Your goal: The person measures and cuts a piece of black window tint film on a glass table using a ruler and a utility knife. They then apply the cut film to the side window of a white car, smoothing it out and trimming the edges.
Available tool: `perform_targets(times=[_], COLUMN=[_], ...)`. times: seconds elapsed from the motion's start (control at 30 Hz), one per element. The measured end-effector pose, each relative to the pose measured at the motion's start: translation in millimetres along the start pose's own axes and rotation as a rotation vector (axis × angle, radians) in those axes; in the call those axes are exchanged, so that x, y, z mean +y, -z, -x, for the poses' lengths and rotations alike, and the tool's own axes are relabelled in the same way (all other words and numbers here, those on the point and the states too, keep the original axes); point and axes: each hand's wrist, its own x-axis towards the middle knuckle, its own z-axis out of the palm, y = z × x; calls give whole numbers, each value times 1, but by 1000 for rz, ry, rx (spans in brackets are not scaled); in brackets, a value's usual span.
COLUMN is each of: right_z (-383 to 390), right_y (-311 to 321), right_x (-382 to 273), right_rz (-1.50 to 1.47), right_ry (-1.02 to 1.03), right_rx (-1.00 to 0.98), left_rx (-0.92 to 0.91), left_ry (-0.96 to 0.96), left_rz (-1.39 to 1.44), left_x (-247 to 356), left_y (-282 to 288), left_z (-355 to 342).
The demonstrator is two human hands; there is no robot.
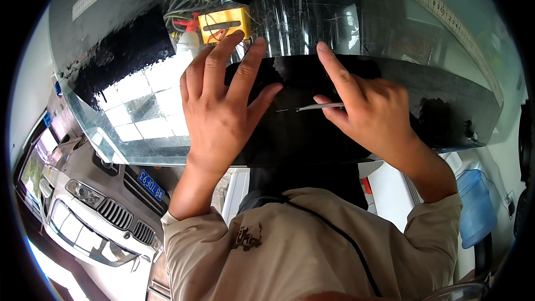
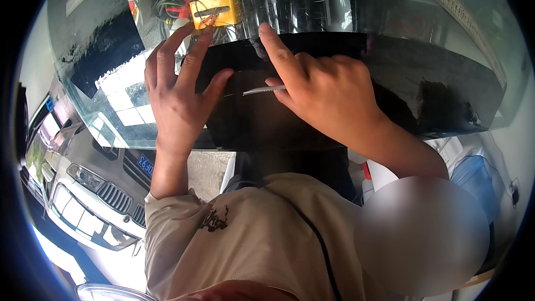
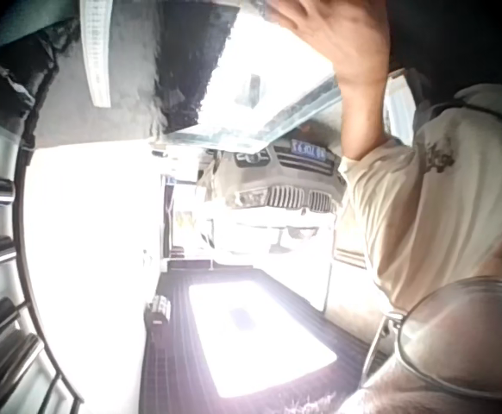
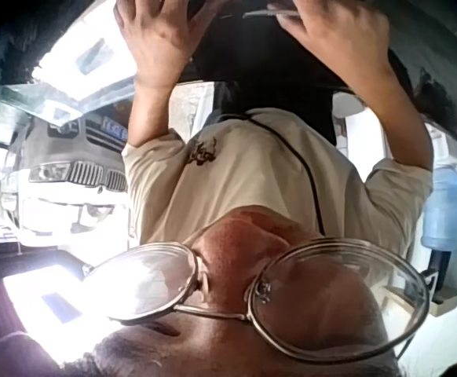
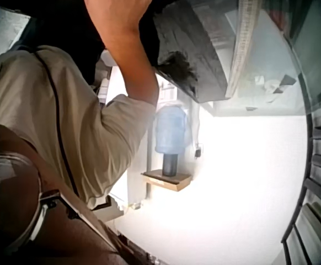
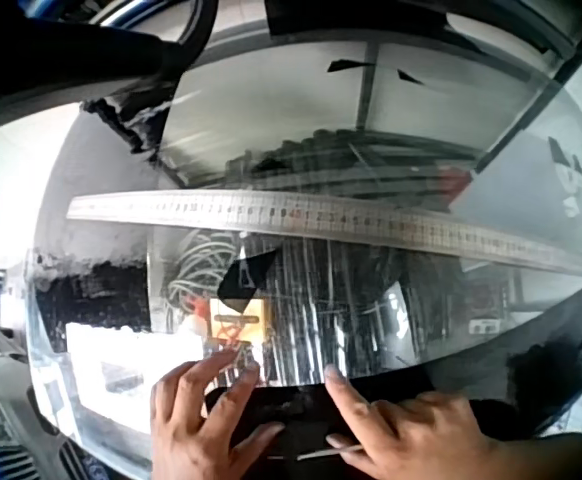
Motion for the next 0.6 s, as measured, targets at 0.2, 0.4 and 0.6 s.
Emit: perform_targets(times=[0.2, 0.4, 0.6], right_z=[10, 21, 20], right_y=[1, 0, -3], right_x=[15, 19, 17], right_rz=[1, 8, -14], right_ry=[103, 123, 117], right_rx=[36, 27, 49], left_rx=[113, 221, 283], left_ry=[-83, -113, -20], left_rz=[62, 96, 131], left_x=[0, -11, -28], left_y=[-10, -20, -19], left_z=[-28, -61, -63])
